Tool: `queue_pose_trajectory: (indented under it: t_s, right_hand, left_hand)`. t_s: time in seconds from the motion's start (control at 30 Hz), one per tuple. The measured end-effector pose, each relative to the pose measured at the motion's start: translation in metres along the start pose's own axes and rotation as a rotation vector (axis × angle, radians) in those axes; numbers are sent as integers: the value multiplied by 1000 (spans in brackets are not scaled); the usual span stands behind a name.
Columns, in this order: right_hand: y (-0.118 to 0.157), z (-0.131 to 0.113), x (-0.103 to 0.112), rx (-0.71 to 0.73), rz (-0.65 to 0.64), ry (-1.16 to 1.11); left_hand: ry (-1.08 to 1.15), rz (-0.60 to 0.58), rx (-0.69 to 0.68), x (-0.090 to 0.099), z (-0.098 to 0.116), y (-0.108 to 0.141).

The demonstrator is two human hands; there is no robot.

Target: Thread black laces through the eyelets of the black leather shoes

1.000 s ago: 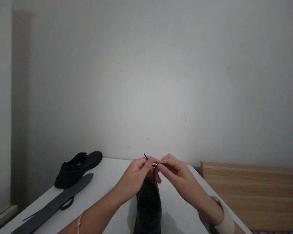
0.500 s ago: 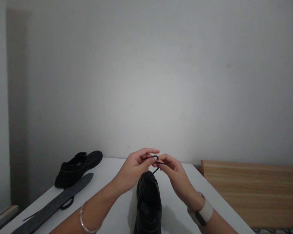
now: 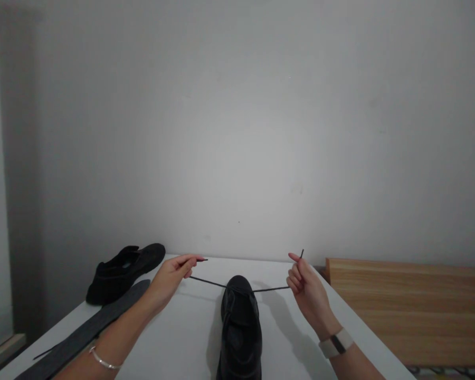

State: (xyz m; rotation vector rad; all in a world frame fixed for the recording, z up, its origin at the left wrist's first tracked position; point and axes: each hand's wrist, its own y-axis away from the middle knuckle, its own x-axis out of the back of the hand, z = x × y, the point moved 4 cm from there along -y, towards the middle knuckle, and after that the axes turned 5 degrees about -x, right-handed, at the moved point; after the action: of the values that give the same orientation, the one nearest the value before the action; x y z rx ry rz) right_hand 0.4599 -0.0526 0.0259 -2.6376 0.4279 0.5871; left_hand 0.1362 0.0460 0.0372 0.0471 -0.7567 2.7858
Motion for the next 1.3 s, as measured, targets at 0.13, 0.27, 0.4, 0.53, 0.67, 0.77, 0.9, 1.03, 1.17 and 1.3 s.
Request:
queue_pose_trajectory:
  t_s: [0.13, 0.27, 0.4, 0.53, 0.67, 0.77, 0.9, 1.03, 1.17, 1.3]
  right_hand:
    - [11, 9, 16, -52, -23, 232]
    - [24, 7, 5, 9, -134, 621]
    - [39, 11, -19, 66, -276, 814]
    - [45, 23, -30, 50, -284, 840]
    - [43, 35, -29, -4, -245, 832]
    - [42, 42, -29, -29, -243, 810]
    - [43, 42, -33, 46, -219, 799]
    - [45, 39, -38, 180, -180, 832]
    - [46, 42, -38, 178, -186, 836]
    - [54, 43, -39, 243, -242, 849]
  left_hand:
    - [-85, -9, -22, 3, -5, 7]
    - [-208, -142, -84, -14, 2, 14]
    - [-312, -236, -112, -38, 2, 25]
    - [-312, -256, -99, -53, -2, 32]
    - [-281, -262, -83, -61, -6, 34]
    - [-282, -268, -89, -67, -10, 35]
    - [-287, -250, -112, -72, -13, 37]
    - [-317, -162, -188, -70, -7, 39]
    - [-404, -121, -212, -68, -3, 40]
    - [-371, -174, -206, -71, -5, 42]
